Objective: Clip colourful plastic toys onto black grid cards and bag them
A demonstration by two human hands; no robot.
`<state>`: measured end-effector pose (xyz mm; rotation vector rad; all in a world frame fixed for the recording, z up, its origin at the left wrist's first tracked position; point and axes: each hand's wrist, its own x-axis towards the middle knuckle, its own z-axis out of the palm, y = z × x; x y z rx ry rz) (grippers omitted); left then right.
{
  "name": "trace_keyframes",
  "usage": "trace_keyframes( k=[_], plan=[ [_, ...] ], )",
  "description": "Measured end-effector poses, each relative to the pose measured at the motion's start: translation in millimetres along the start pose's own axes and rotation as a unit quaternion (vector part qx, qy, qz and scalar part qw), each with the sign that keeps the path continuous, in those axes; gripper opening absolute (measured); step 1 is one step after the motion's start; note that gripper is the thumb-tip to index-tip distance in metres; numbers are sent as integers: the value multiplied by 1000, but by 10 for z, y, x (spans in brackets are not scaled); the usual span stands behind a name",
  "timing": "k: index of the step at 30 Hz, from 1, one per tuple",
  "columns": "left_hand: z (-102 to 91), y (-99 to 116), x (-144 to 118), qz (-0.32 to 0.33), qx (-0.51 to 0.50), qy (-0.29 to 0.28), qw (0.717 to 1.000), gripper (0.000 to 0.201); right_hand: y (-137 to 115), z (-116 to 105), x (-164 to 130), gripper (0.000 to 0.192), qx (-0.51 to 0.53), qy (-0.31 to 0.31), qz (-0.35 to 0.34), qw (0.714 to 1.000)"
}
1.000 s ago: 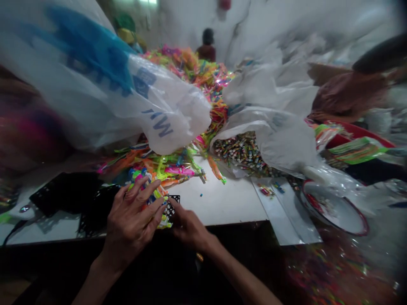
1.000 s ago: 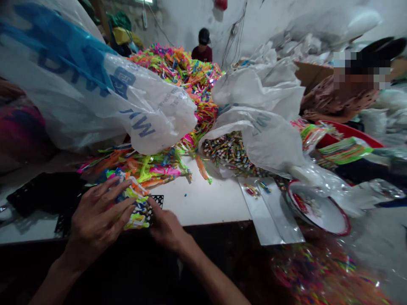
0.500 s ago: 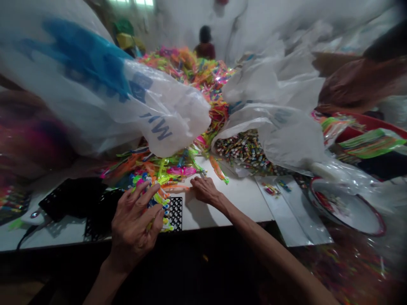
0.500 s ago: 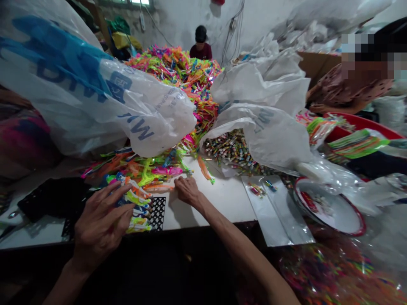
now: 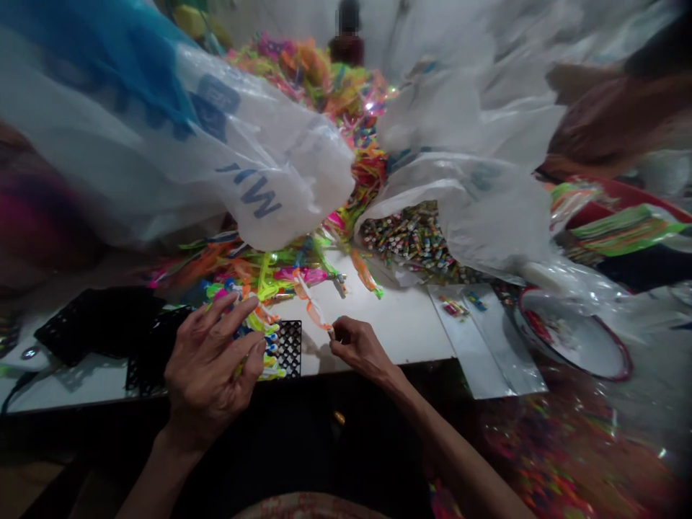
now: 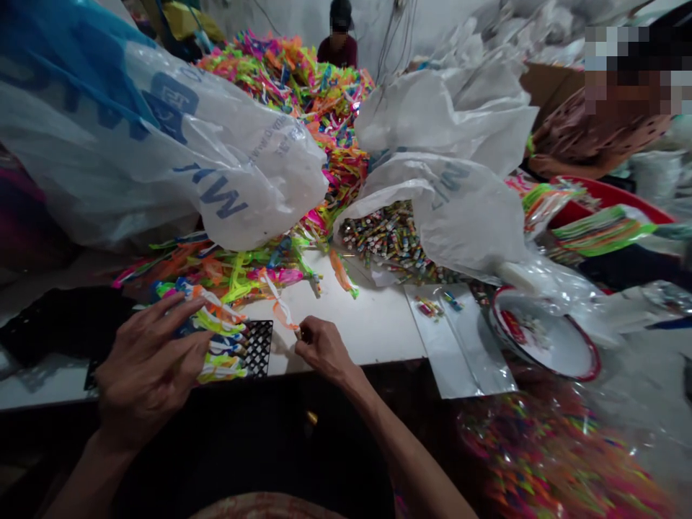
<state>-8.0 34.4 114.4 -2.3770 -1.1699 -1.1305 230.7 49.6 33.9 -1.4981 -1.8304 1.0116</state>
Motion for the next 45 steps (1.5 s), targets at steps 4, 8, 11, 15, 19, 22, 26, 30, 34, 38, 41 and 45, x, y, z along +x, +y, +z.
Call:
trace_keyframes(
  k=[4, 8, 11, 15, 19, 22, 26, 30, 34, 38, 41, 45],
  plan=[
    [-2, -7, -11, -9, -7, -2, 1000, 14, -90, 111, 8, 8, 23, -18, 8, 1000],
    [-10, -11, -9, -9, -12, -6, 1000, 15, -50, 228, 78, 6, 26, 1, 7, 1000],
    [-11, -9, -3, -11, -8, -7, 1000, 16, -51, 307, 238, 10, 45, 33, 14, 998],
    [-12, -10, -8, -13, -2, -15, 1000, 17, -137, 383, 541, 6, 72, 19, -11, 997],
    [-20, -15, -24, -13, -7, -14, 1000, 17, -210, 380, 721, 8, -11, -50, -69, 996],
    [-22, -12, -19, -16, -6, -19, 1000, 24, -287, 395, 721, 11, -136, -80, -97, 983],
    [-5, -18, 12, 5, 19, -26, 999, 36, -424, 512, 666, 22, -273, -111, -127, 947],
    [34, -60, 25, 16, 44, -17, 999, 35, -372, 380, 744, 17, -216, -109, -112, 964],
    [77, -67, 21, 16, 57, 6, 998, 35, -118, -129, 997, 27, -247, 50, 29, 967],
    [96, -16, 24, -9, 58, 15, 998, 33, 90, -462, 1140, 12, -310, 53, 136, 939],
    [92, 0, 17, -10, 57, 15, 998, 33, 158, -443, 987, 14, -296, 68, 139, 943],
    [81, -5, 6, -12, 56, 15, 998, 34, 205, -315, 555, 12, -280, 117, 152, 941]
  ],
)
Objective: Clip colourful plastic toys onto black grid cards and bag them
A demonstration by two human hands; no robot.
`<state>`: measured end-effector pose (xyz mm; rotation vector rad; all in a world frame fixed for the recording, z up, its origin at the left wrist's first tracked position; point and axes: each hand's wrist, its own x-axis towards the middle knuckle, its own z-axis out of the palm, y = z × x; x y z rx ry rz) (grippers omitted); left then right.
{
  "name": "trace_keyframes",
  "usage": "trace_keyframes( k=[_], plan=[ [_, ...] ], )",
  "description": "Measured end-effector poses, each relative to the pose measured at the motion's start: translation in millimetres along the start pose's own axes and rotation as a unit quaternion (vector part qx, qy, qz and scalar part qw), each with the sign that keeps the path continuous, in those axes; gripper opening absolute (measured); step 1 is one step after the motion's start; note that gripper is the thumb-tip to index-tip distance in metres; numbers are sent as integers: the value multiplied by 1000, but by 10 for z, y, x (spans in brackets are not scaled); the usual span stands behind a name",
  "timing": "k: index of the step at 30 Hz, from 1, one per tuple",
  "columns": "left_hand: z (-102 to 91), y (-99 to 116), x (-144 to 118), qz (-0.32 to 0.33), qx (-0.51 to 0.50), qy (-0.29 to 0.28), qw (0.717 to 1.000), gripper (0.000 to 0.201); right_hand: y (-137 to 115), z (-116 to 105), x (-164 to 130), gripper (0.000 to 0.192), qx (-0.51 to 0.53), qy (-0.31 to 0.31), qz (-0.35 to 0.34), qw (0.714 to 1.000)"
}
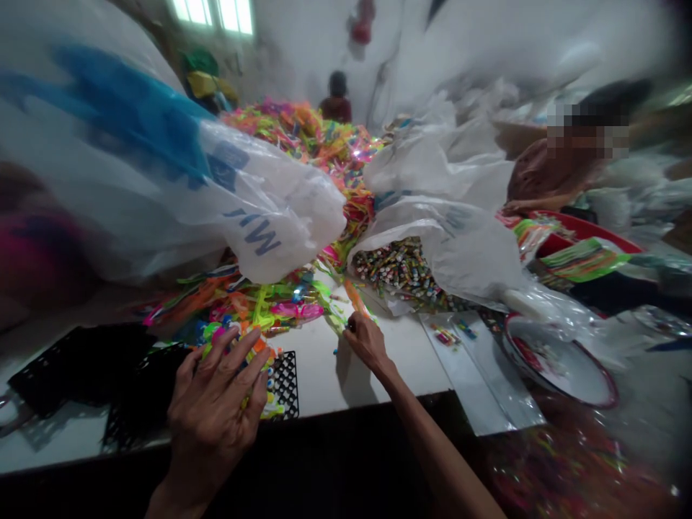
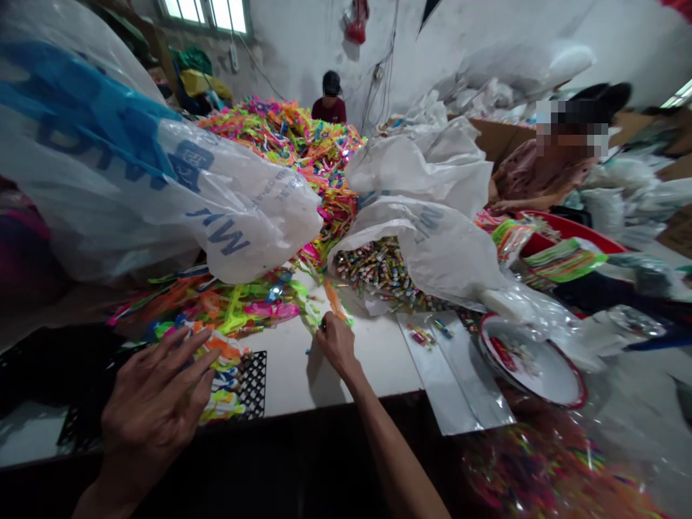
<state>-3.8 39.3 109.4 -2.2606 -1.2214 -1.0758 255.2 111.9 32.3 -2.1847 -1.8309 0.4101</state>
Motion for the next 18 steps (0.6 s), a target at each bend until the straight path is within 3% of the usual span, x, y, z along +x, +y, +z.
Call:
trace_keyframes(
  k=[3, 5, 9, 14, 16, 18],
  plan=[
    [-3, 5, 5, -3, -7, -1, 1000, 35, 139, 0, -279, 4, 44, -10, 40, 998],
    [-4, 10, 10, -5, -13, -4, 1000, 35, 233, -21, -417, 6, 148, -47, 77, 985],
    [-1, 16, 15, -7, -15, -7, 1000, 34, 315, -65, -656, 16, 378, -165, 119, 903],
    [-6, 19, 2, -17, -14, -18, 1000, 35, 163, -47, -856, 23, 489, -249, 111, 828],
    [-8, 19, -2, -18, -11, -20, 1000, 35, 70, -1, -869, 21, 489, -226, 73, 839],
    [-5, 21, -1, -15, -8, -21, 1000, 35, -20, 68, -850, 15, 432, -169, 18, 885]
  ],
)
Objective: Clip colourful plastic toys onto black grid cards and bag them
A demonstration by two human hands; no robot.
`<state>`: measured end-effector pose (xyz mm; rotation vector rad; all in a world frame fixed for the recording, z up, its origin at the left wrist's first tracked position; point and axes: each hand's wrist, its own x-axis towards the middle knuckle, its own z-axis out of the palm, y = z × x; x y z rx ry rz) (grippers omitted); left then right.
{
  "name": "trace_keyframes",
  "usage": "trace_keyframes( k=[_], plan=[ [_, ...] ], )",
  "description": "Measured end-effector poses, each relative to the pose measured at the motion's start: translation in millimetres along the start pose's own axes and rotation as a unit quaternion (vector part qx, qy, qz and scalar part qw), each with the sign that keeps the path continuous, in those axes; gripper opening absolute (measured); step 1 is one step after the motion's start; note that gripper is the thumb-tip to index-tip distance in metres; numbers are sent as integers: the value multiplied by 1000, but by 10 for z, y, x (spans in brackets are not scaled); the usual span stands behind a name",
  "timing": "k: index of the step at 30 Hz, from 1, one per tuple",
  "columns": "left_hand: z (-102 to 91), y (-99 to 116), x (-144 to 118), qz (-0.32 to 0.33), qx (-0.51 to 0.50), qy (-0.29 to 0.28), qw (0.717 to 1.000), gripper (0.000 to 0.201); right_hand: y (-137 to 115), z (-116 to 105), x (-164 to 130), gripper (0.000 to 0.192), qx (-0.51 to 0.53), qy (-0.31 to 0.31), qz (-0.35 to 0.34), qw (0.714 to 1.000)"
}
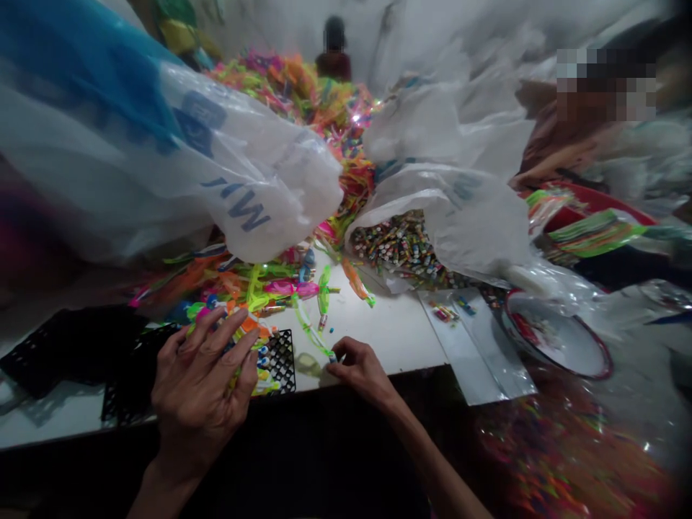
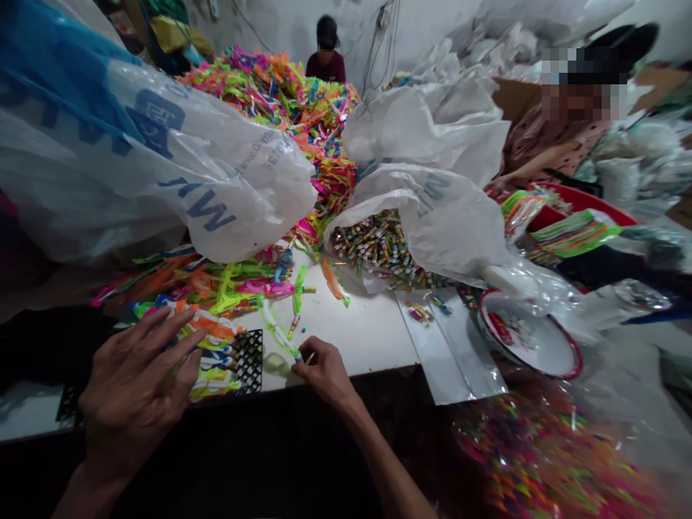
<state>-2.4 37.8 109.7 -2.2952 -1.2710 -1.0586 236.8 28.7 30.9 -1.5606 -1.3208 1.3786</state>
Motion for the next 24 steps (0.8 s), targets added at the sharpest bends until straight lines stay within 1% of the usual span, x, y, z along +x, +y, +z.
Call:
trace_keyframes(
  k=[2, 3, 5, 6, 9, 14, 20, 22, 24],
  plan=[
    [4, 2, 4, 1, 0, 0, 1000, 35, 1, 100, 68, 9, -96, 45, -70, 992],
    [5, 3, 7, 2, 0, -1, 1000, 35, 1, 147, 104, 9, -134, 62, -103, 984],
    [2, 5, 12, 4, 0, 0, 1000, 34, -8, 229, 172, 11, -180, 83, -157, 967],
    [-1, 6, 13, 5, 0, 0, 1000, 33, -19, 264, 205, 10, -188, 88, -171, 963],
    [-11, 10, 15, 4, -1, 0, 1000, 34, -68, 342, 298, 6, -169, 80, -168, 968],
    [-17, 21, 16, -9, -1, -5, 1000, 36, -160, 422, 431, 6, -102, 61, -161, 980],
    [-30, 24, 16, -12, -2, -10, 1000, 36, -198, 550, 490, 10, 16, 12, -115, 993],
    [-30, 20, 14, -15, -2, -11, 1000, 36, -188, 593, 498, 9, 26, 4, -122, 992],
    [-27, 17, 12, -16, -4, -12, 1000, 36, -179, 619, 511, 8, 4, 0, -147, 989]
  ],
)
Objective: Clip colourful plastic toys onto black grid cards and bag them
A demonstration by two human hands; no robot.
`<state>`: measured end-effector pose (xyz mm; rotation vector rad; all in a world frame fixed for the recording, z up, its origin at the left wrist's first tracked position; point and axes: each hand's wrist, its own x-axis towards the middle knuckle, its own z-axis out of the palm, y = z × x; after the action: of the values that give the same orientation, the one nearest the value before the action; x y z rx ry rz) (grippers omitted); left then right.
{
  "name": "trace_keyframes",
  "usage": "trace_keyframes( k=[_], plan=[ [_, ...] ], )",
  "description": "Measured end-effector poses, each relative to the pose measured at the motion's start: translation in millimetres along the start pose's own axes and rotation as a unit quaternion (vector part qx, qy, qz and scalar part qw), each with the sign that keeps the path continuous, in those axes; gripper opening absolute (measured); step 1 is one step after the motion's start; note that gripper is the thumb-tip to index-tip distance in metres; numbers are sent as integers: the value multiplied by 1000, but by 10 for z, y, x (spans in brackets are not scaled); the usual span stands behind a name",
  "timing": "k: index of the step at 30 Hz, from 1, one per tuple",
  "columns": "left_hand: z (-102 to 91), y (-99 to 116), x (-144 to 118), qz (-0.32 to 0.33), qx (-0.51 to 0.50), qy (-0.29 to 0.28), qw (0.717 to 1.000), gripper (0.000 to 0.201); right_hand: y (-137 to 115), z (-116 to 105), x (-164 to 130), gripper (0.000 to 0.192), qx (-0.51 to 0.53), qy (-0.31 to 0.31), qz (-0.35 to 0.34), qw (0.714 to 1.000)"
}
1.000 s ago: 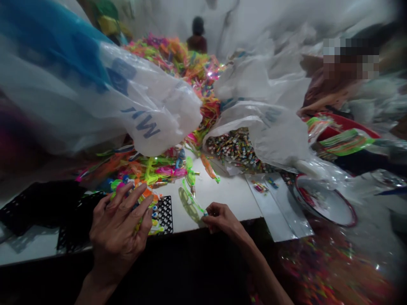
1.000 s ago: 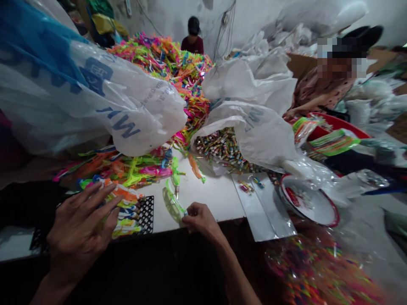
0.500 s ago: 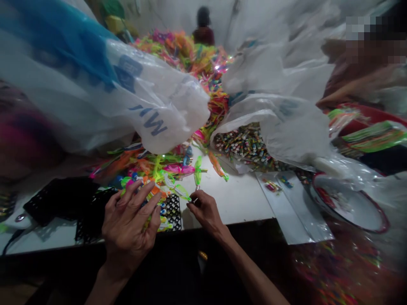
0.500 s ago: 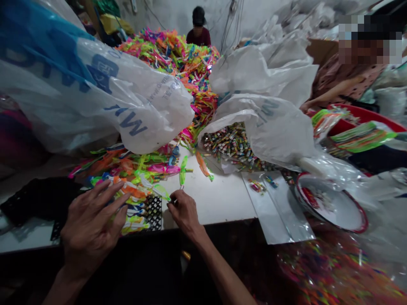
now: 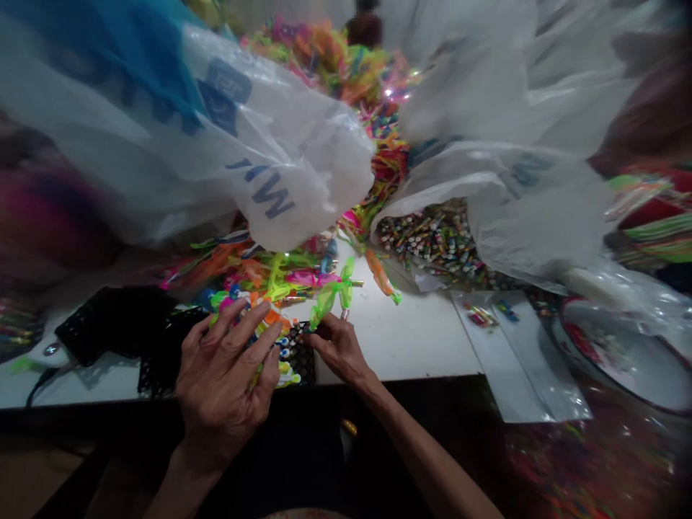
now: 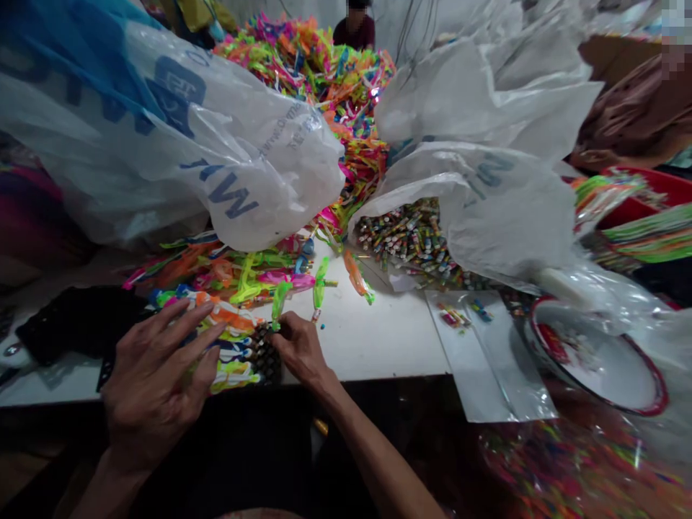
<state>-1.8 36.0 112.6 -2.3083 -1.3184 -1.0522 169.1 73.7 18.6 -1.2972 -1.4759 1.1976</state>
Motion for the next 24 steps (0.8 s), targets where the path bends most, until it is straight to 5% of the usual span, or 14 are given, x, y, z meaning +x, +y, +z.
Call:
trace_keyframes(
  k=[5, 9, 12, 16, 21, 24],
  plan=[
    [4, 15, 10, -3, -6, 0, 1000, 37, -23, 47, 45, 6, -208, -41, -71, 975],
    [-6, 44, 55, 12, -6, -19, 1000, 42, -93, 223, 49, 18, -373, -79, -56, 923],
    [-3, 44, 86, 21, 7, -36, 999, 39, -108, 301, 36, 19, -396, -83, -39, 914],
    [20, 16, 92, 17, 29, -12, 999, 39, -87, 51, 18, 19, -389, -29, 1, 921],
    [51, 14, 71, 15, 28, -6, 999, 38, -69, -405, 104, 25, -468, 44, 150, 870],
    [56, 15, 62, 16, 32, 1, 999, 39, 3, -521, 170, 18, -457, 71, 187, 867]
  ],
)
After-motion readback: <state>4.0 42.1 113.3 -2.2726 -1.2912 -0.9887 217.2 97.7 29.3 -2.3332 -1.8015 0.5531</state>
